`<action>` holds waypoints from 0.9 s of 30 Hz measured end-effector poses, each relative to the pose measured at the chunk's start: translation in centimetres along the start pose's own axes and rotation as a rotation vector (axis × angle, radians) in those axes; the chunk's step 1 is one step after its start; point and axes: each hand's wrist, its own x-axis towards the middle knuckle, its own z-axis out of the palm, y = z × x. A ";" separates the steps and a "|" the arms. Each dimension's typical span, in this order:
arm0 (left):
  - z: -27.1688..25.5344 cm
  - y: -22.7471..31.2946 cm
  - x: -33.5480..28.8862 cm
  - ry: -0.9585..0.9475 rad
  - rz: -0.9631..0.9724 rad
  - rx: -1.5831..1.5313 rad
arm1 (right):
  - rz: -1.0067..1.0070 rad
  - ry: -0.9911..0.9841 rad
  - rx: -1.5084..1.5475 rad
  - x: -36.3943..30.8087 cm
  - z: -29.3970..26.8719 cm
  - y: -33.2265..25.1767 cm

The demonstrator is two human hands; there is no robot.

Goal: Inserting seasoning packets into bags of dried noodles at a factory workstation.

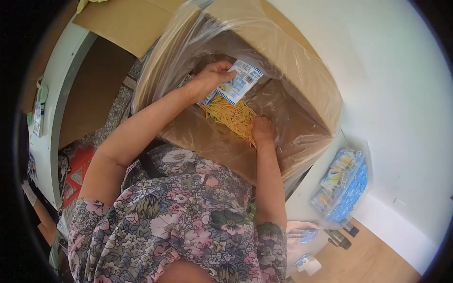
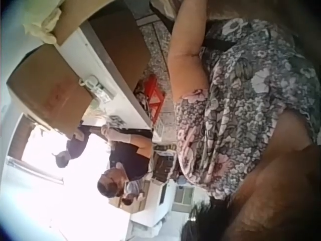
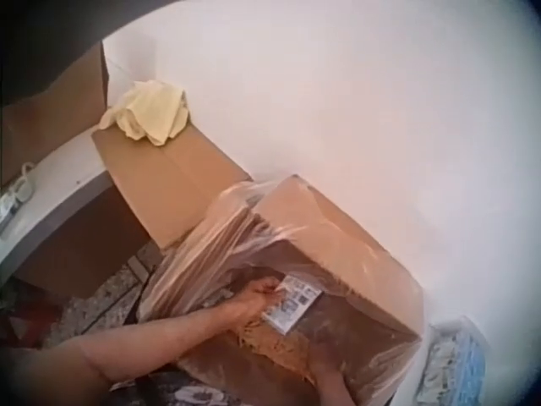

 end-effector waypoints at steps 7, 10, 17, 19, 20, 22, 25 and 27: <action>0.2 0.1 0.7 -0.007 -0.034 -0.101 | -0.090 -0.374 -0.194 -1.5 1.8 0.7; 0.1 -0.4 0.9 -0.003 -0.051 -0.055 | 0.017 -0.393 -0.480 -1.2 2.7 -1.8; -0.3 -1.1 1.0 -0.055 -0.068 -0.046 | -0.092 -0.500 -0.938 -1.0 6.2 -1.3; 0.0 -0.9 0.9 -0.099 -0.076 -0.043 | -0.099 -0.414 -0.980 -1.1 7.2 -0.6; 0.0 -0.9 0.8 -0.100 -0.077 -0.042 | -0.118 -0.472 -0.983 -0.9 7.0 -0.9; 0.3 -0.7 0.7 -0.155 -0.121 -0.025 | -0.133 -0.533 -0.982 -0.6 6.5 -1.2; -0.3 -1.1 0.4 -0.170 -0.184 0.089 | -0.195 -0.636 -0.953 -1.2 0.8 -3.4; -0.7 -1.3 0.4 -0.266 -0.148 0.219 | -0.225 -0.203 -1.012 -2.2 -1.1 -3.4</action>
